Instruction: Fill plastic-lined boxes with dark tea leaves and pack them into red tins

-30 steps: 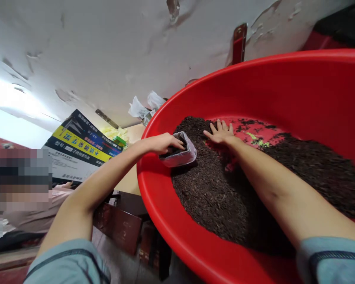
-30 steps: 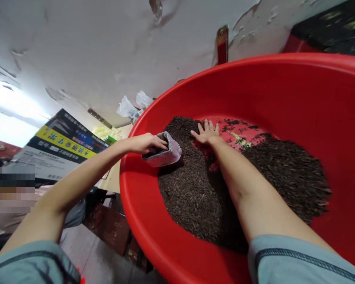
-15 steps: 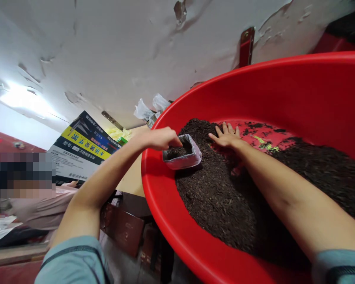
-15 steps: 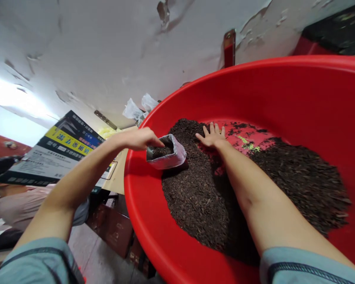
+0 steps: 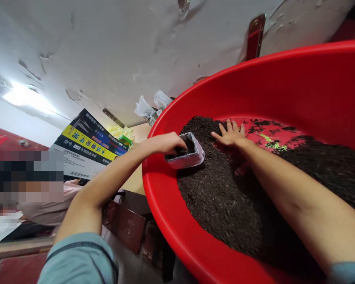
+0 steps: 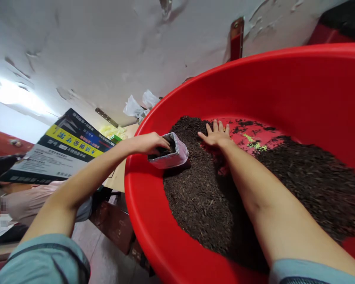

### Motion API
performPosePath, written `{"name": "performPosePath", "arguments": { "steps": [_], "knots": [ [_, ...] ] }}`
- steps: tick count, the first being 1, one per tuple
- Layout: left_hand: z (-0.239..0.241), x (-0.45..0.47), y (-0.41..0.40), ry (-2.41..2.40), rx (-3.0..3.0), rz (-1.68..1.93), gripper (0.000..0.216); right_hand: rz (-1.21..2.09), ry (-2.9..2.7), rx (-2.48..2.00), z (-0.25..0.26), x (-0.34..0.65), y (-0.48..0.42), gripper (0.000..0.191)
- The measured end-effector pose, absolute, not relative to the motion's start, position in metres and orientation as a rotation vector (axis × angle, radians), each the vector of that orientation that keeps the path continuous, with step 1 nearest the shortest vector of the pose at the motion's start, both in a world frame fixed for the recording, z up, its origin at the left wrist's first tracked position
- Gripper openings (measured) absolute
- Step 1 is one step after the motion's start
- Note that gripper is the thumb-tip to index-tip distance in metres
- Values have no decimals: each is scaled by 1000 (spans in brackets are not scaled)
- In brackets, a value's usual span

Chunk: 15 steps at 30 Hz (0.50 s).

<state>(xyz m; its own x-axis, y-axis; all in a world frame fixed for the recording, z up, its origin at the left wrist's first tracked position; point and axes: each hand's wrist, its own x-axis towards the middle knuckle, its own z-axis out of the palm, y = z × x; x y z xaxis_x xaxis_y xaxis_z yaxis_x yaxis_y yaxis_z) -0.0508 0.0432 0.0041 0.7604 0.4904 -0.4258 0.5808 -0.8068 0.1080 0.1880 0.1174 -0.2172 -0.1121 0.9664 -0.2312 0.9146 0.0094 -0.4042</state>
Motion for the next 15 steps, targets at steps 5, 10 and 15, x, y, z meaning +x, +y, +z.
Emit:
{"name": "performPosePath", "arguments": {
  "steps": [5,10,15],
  "knots": [
    [1,-49,39,862,2701,-584,48,698,-2141,-2009,-218,188,118,93],
    [-4,-53,39,865,2654,-360,55,678,-2156,-1990,-222,189,121,95],
    [-8,-52,39,777,2656,-449,52,695,-2161,-2011,-226,190,123,99]
  ]
}}
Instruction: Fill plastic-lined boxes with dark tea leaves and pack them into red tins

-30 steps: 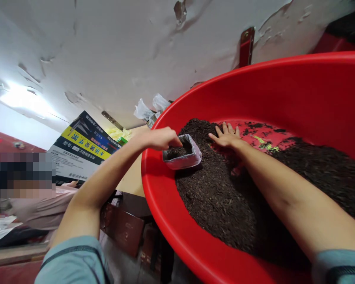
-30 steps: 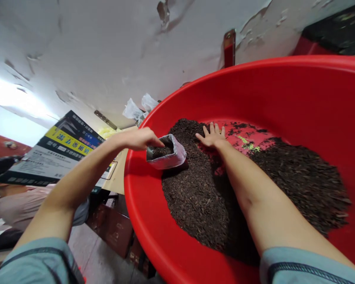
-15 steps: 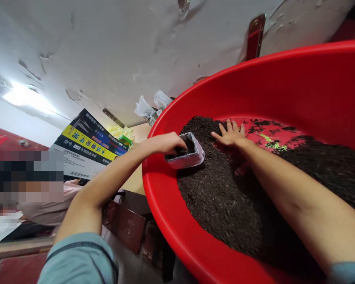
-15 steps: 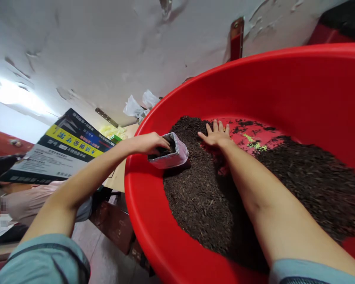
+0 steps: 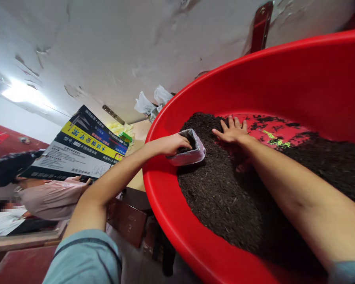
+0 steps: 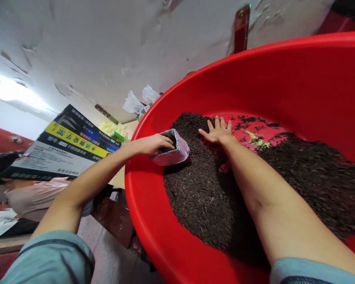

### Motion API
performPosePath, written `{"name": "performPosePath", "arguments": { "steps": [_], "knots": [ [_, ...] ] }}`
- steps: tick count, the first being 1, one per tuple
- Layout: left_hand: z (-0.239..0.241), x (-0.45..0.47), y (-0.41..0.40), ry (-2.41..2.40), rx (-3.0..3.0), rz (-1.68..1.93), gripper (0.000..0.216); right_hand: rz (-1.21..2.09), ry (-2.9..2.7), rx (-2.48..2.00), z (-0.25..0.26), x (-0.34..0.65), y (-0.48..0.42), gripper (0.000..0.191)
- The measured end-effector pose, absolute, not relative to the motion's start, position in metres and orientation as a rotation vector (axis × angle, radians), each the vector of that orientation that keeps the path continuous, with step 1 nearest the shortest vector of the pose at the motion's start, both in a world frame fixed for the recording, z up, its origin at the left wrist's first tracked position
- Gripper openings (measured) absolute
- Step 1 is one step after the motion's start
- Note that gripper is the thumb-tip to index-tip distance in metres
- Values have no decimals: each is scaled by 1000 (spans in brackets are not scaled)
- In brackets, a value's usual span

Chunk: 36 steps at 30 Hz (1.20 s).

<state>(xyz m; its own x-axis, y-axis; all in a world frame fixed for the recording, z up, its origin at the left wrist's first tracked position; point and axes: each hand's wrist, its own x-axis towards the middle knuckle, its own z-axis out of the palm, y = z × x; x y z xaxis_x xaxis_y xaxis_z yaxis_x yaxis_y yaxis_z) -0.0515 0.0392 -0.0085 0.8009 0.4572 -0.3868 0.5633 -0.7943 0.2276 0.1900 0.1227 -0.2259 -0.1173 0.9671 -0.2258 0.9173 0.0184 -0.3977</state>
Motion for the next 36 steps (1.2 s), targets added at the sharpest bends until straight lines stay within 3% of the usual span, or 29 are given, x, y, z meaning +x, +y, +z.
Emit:
{"name": "performPosePath", "arguments": {
  "steps": [4,8,13,29,33,36],
  "knots": [
    [-9,-49,40,821,2694,-232,38,676,-2171,-1987,-231,191,125,103],
    [-13,-47,40,807,2652,-422,37,680,-2169,-1989,-233,192,127,103],
    [-17,-47,42,863,2649,-235,27,682,-2170,-1996,-229,191,124,102],
    [-19,-43,37,693,2654,-471,38,674,-2168,-2006,-226,190,121,98],
    [-12,-55,37,855,2650,-363,45,689,-2162,-2029,-220,189,118,95],
    [-10,-58,36,939,2603,-485,53,696,-2169,-2033,-216,188,117,95]
  ]
}}
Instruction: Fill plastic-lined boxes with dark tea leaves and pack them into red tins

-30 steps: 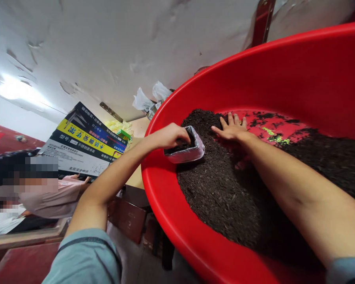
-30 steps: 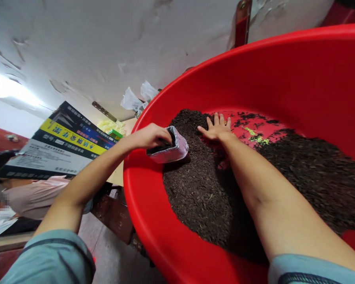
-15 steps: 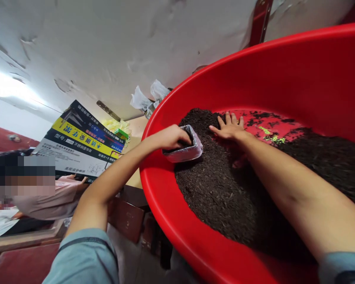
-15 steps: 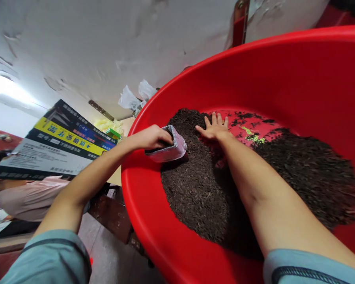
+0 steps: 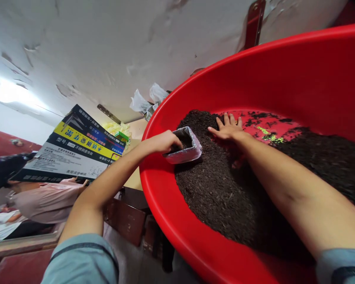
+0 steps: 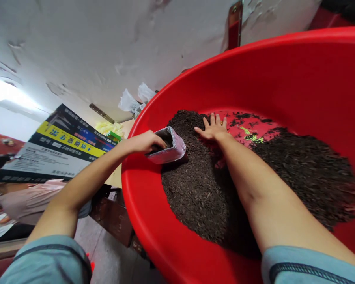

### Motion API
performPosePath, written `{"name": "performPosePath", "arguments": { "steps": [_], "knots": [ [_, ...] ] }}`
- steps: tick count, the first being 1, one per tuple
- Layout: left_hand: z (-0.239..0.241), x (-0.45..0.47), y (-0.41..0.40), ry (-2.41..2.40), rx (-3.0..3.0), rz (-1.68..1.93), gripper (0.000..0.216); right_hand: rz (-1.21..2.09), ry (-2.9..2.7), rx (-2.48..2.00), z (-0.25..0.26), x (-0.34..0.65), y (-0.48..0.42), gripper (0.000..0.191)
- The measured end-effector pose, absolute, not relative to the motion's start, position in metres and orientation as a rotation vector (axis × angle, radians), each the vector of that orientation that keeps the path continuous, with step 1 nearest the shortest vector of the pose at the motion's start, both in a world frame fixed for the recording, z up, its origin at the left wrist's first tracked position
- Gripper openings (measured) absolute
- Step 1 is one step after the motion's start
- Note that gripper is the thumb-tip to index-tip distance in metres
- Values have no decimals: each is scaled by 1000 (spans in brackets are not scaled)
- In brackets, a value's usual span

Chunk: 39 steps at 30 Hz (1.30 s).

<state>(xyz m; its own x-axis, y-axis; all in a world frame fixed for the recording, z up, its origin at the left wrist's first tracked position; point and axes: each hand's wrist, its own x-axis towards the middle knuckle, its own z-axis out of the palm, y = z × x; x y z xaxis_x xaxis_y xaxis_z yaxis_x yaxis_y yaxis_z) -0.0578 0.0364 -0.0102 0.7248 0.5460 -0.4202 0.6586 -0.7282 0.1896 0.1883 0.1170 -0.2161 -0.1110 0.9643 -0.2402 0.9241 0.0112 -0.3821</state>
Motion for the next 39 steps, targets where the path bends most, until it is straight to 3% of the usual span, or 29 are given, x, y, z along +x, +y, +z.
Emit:
{"name": "performPosePath", "arguments": {
  "steps": [6,12,18,24,26,30,32,36,39],
  "knots": [
    [6,-45,33,1056,2566,-411,67,696,-2182,-2015,-215,189,117,96],
    [12,-40,31,1155,2551,-731,65,685,-2174,-2016,-220,190,121,98],
    [11,-18,14,1430,2490,-994,44,672,-2177,-2041,-218,189,118,97],
    [18,-6,16,1454,2471,-974,28,666,-2181,-2053,-212,189,116,96],
    [27,-10,31,1485,2433,-711,19,667,-2179,-2055,-212,188,114,96],
    [28,-26,71,1844,2434,301,44,590,-2140,-2004,-219,189,108,95],
    [15,-36,87,1998,2391,622,46,522,-2034,-1903,-226,192,108,93],
    [-13,-52,103,2053,2260,737,46,560,-1533,-1784,-237,191,125,86],
    [-18,-57,105,2020,2196,809,46,561,-1340,-1829,-239,169,142,92]
  ]
}}
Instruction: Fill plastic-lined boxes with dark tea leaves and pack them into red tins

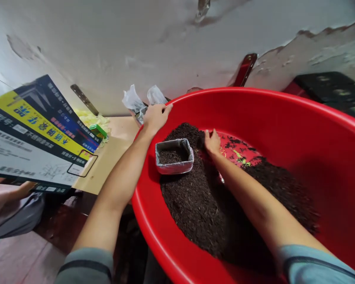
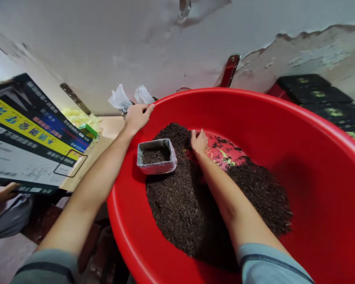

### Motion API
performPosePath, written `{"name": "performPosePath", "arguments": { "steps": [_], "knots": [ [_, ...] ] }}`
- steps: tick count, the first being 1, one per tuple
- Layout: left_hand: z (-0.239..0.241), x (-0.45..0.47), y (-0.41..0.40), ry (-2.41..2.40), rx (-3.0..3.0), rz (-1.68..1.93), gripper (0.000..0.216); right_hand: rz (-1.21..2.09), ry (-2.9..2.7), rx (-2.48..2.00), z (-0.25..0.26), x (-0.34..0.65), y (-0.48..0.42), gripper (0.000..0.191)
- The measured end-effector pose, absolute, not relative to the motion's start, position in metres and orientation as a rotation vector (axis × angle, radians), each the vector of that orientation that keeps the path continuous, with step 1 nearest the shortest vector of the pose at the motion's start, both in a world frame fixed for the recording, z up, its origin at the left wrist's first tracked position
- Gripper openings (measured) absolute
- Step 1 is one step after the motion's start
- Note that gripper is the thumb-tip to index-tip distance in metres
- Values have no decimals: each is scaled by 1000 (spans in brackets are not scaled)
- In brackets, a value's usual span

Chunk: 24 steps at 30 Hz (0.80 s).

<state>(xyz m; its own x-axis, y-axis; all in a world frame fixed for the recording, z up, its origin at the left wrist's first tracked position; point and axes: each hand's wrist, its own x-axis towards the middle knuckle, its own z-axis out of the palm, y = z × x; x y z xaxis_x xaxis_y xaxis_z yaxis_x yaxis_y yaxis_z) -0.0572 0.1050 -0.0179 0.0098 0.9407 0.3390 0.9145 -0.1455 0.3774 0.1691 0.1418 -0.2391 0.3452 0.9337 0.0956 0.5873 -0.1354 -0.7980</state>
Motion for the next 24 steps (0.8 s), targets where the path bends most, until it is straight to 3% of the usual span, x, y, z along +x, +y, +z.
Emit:
{"name": "performPosePath", "arguments": {
  "steps": [6,14,24],
  "knots": [
    [-11,-51,99,1883,2176,945,49,442,-1507,-1813,-237,89,151,117],
    [-10,-44,98,1739,2295,932,47,414,-1522,-1668,-239,81,160,76],
    [-31,-70,113,1993,2234,686,43,523,-1425,-1519,-229,82,154,64]
  ]
}}
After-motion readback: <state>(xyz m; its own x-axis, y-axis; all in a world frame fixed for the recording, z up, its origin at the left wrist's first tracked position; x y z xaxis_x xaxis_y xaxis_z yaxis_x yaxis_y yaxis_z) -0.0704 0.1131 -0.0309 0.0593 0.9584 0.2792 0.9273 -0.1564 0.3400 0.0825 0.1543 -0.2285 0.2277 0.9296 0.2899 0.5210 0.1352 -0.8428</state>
